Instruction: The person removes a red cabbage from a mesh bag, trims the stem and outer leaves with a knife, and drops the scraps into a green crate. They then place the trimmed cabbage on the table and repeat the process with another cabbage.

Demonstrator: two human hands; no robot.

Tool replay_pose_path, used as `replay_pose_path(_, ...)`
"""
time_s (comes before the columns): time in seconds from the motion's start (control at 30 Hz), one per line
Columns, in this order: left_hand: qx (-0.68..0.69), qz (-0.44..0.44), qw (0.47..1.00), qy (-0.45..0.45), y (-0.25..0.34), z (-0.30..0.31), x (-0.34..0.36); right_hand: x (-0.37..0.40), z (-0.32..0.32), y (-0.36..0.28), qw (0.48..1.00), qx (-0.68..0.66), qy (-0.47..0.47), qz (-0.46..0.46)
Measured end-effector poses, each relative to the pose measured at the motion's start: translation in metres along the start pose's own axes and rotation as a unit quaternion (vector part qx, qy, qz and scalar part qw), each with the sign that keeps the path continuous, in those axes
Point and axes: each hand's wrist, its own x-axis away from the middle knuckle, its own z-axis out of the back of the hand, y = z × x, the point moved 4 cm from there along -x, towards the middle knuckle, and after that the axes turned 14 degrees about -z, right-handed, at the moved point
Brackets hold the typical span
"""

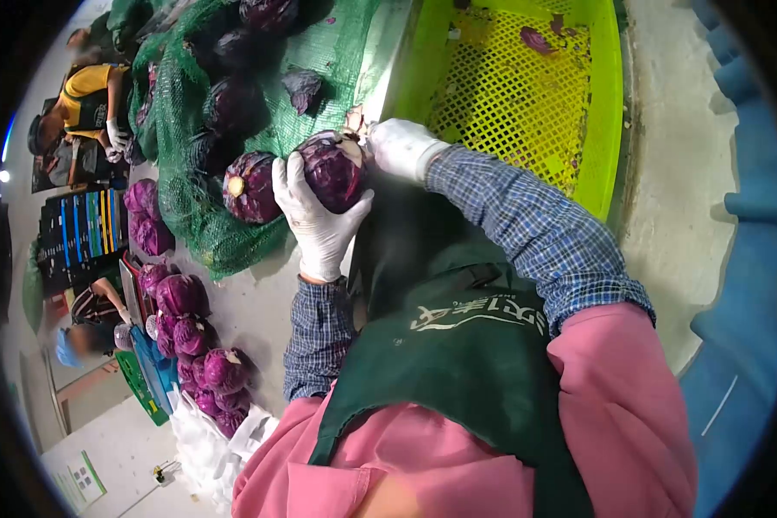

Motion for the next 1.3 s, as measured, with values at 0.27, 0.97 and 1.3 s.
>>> replay_pose_path(0.27,0.256,0.017,0.956,0.140,-0.028,-0.034,-0.027,0.020,0.053,0.007,0.827,-0.551,-0.078,-0.073)
replay_pose_path(0.97,0.004,-0.009,0.991,-0.134,-0.004,-0.027,-0.076,0.046,0.048,0.005,0.949,-0.270,0.119,-0.107)
replay_pose_path(1.3,0.024,0.027,0.995,-0.091,0.005,-0.025,-0.061,0.032,0.040,0.011,0.845,-0.525,0.066,-0.076)
